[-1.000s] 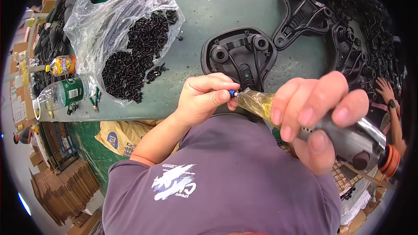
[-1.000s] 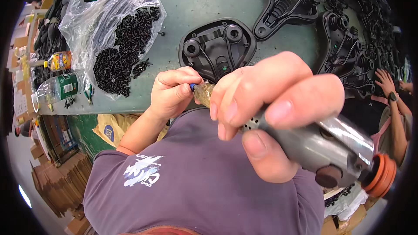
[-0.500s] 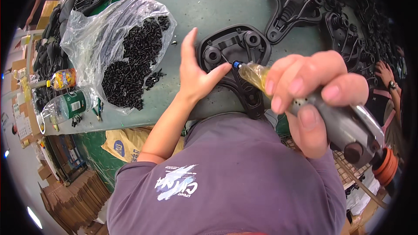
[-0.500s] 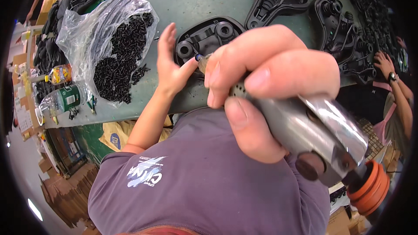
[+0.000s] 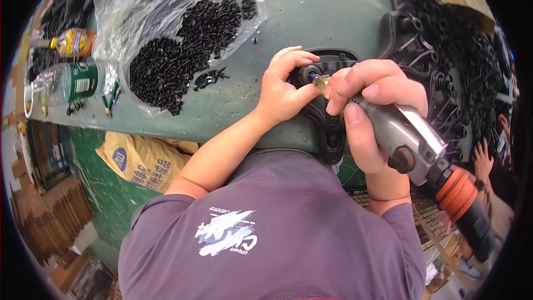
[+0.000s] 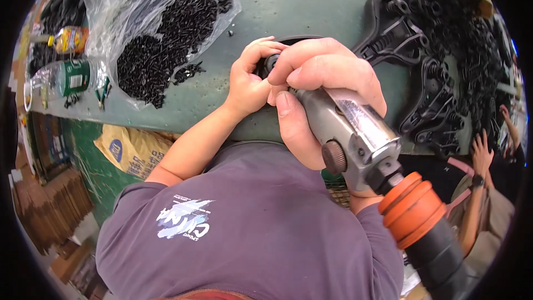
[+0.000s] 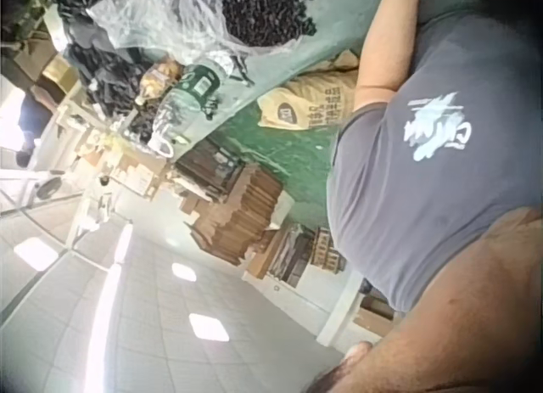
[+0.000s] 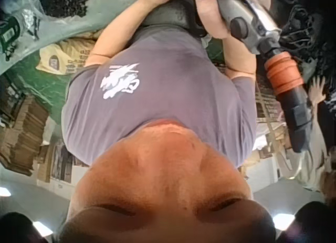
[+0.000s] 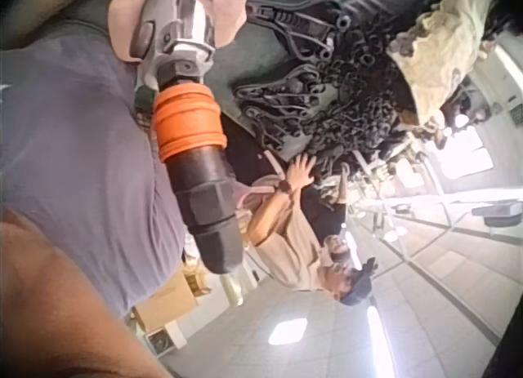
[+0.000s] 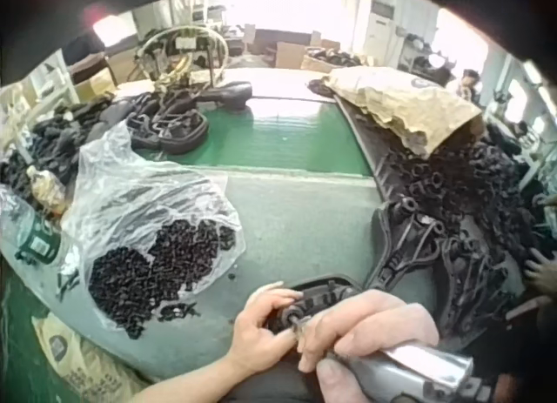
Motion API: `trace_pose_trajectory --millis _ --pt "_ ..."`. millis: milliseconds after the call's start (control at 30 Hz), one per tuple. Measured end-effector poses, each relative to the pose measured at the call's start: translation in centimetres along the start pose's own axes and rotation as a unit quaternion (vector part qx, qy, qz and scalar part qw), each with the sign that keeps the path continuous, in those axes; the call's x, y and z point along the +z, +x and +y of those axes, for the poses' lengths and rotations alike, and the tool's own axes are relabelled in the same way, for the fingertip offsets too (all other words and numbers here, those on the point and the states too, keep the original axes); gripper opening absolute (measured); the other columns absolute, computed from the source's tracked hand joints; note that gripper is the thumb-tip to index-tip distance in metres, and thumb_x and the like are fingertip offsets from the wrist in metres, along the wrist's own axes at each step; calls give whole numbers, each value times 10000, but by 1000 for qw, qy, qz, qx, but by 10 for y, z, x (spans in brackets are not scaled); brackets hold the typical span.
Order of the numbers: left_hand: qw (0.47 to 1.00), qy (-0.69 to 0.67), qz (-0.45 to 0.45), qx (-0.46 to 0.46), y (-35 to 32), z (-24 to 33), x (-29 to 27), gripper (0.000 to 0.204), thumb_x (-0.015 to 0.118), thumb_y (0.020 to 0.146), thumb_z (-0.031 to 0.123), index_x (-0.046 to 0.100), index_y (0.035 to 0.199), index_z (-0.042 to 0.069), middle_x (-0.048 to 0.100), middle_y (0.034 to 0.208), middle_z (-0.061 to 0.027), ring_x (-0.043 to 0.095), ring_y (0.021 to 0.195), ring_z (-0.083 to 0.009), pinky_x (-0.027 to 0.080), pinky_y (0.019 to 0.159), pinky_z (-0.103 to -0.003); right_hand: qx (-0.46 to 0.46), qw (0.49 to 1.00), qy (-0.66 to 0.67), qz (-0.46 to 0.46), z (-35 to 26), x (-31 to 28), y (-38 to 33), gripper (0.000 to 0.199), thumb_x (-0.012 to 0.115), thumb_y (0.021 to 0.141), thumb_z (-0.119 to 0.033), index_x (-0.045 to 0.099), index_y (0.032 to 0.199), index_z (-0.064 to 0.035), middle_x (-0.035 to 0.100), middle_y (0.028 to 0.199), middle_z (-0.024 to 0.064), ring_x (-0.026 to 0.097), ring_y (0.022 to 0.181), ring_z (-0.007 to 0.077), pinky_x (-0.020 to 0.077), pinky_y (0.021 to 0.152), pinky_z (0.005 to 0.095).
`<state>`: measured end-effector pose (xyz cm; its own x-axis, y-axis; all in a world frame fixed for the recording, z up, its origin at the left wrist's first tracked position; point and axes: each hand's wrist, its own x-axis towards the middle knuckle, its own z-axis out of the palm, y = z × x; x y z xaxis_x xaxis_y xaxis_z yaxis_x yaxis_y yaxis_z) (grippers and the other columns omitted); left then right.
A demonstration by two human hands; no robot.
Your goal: The person assembles bicycle saddles by taking screws from a pile and driving them into the saddle bases using a pneumatic screwdriver.
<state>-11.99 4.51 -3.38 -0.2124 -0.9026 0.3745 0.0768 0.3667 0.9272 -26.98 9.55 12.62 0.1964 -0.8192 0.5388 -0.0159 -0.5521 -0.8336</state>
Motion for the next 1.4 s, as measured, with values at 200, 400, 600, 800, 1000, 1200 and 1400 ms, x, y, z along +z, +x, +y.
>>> trace_pose_trajectory --millis 200,400,600,800,1000,1200,1400 --pt "999 34 27 9 -1 3 -2 391 905 728 224 700 1018 59 765 1122 -65 671 1152 -328 470 1154 -504 0 996 -40 -77 21 6 12 291 595 929 104 492 1148 -59 635 1040 177 658 798 233 598 846 444" --pt "999 34 25 -8 -7 1 -4 380 843 803 221 748 1145 85 742 1325 -92 595 1353 -361 441 1182 -500 25 997 -42 -66 41 10 18 202 650 876 102 550 973 -44 704 907 145 713 806 244 620 777 387" --pt "993 106 -46 7 -10 10 -23 457 918 760 288 721 1102 56 727 1329 -122 637 1267 -362 495 1108 -478 21 985 -87 -145 14 1 25 327 688 934 29 562 1215 -82 686 1186 243 677 776 218 589 777 398" --pt "889 447 -54 87 35 5 -95 291 804 913 157 687 1160 55 671 1036 -118 707 837 -293 585 742 -393 -51 995 78 -30 -37 -25 -1 387 594 951 -57 524 1328 -101 611 1214 176 633 742 176 537 747 403" --pt "963 255 -63 -50 52 16 -82 96 681 1034 134 647 1023 45 706 945 -83 714 785 -238 591 680 -369 -93 986 93 102 -47 -56 -38 399 593 955 -11 521 1340 -91 619 1197 175 650 716 186 580 737 411" --pt "807 -412 -179 -385 14 109 -4 247 625 1101 138 704 1266 -28 743 1040 -115 739 821 -183 633 730 -346 -117 969 171 138 -70 -61 -50 339 679 907 -32 586 1223 -112 645 1142 67 671 742 136 543 707 315" --pt "763 -525 -209 -313 -8 99 19 207 669 1049 23 735 1229 -52 693 1103 -165 747 818 -242 631 723 -358 -132 977 144 89 -64 -69 -54 356 644 930 -5 536 1258 -90 639 1146 115 711 764 166 622 718 343"
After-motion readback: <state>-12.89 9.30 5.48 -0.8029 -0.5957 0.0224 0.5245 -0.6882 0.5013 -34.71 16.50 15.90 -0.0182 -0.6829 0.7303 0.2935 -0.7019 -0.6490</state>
